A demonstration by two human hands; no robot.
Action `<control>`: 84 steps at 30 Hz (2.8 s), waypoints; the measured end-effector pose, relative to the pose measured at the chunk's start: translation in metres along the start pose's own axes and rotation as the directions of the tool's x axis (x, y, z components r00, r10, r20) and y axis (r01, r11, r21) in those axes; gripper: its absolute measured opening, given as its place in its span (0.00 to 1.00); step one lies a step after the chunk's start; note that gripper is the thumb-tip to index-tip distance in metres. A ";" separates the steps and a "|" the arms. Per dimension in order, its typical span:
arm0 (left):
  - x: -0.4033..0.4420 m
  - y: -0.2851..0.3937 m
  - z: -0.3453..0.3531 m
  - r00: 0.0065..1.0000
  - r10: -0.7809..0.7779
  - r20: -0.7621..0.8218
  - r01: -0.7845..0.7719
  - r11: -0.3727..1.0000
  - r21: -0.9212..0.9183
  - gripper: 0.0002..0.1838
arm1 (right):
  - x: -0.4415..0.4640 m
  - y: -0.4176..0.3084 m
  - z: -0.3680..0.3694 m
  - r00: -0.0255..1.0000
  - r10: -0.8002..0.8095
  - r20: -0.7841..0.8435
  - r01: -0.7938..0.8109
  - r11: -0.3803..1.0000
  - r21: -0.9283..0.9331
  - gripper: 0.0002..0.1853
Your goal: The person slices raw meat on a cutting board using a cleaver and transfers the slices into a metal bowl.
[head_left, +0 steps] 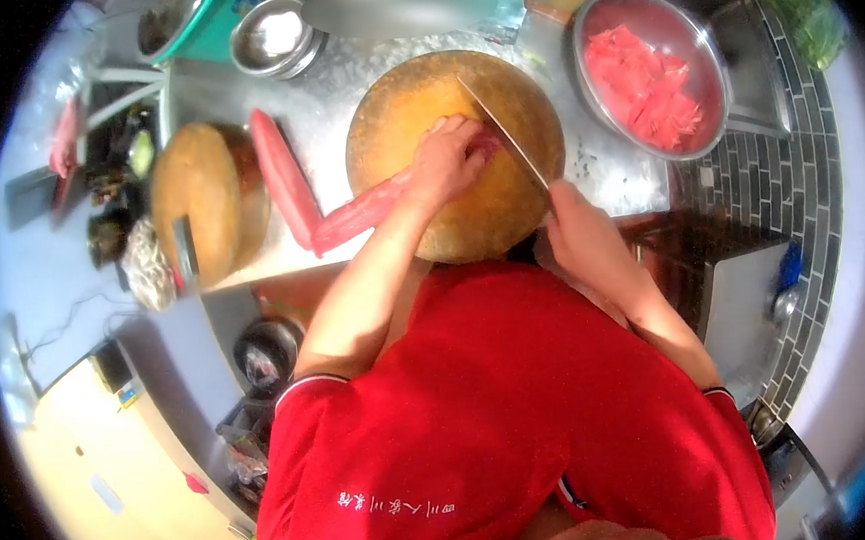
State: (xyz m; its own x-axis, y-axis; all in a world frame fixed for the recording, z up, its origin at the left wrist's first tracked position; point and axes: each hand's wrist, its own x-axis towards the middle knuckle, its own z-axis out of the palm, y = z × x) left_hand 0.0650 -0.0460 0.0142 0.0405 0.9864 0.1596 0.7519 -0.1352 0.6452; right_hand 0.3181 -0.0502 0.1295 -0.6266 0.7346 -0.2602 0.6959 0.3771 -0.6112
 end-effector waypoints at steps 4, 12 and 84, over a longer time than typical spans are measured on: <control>-0.001 0.003 -0.002 1.000 0.014 0.003 -0.014 1.000 0.007 0.15 | -0.019 -0.001 -0.006 0.999 0.031 0.032 -0.032 0.999 0.017 0.10; -0.004 -0.001 0.003 1.000 0.030 0.002 -0.030 0.999 0.018 0.12 | 0.015 0.020 0.021 0.995 0.083 0.046 -0.088 0.988 0.125 0.12; 0.001 -0.009 -0.012 0.999 0.045 -0.003 -0.045 0.987 -0.157 0.08 | 0.026 0.014 0.015 0.995 -0.025 0.094 0.015 0.994 0.111 0.13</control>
State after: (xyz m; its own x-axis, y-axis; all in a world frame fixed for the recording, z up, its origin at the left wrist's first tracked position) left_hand 0.0508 -0.0450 0.0177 0.0722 0.9789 0.1912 0.6370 -0.1928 0.7464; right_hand 0.3067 -0.0338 0.1029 -0.6741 0.6687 -0.3137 0.6432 0.3227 -0.6944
